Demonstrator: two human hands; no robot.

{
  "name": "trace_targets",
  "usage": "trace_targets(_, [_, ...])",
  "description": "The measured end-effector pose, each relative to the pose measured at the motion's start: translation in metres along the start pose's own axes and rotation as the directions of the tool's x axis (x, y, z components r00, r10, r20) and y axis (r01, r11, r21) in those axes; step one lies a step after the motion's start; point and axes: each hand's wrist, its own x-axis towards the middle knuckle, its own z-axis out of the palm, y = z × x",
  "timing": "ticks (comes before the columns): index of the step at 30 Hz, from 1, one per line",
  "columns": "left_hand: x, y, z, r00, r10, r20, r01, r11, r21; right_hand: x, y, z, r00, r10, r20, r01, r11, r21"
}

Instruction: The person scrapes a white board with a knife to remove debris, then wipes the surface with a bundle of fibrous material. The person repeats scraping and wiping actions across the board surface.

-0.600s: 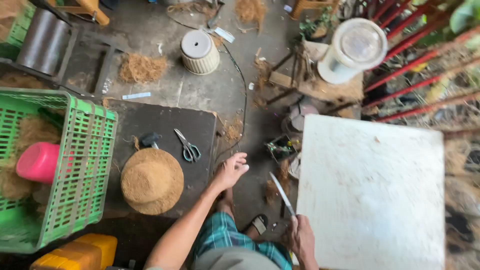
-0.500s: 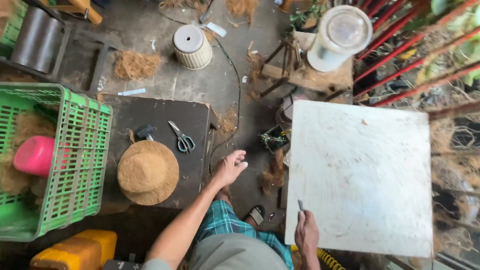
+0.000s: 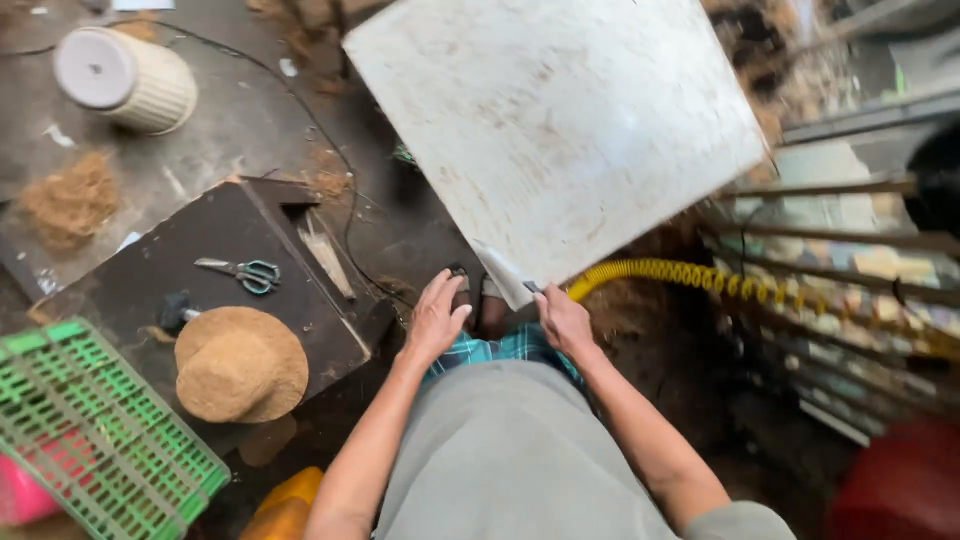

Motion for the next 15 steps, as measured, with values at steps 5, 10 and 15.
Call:
trace_targets(5, [0.013,0.021,-0.006,0.984,0.124,0.127,-0.138,0.984,0.108,0.016,0.03,0.011,0.995,0.097,0.036,-0.096,0.995,-0.03])
trace_targets(10, [0.023,-0.007,-0.006,0.972,0.205,0.12,-0.218,0.969,0.118,0.043,0.079,-0.021,0.955,0.287,-0.075,-0.29,0.957,-0.025])
trace_targets(15, [0.027,-0.022,-0.013,0.972,0.217,0.086,-0.23,0.957,0.177,0.041,0.021,-0.023,0.945,0.313,0.092,-0.313,0.95,-0.018])
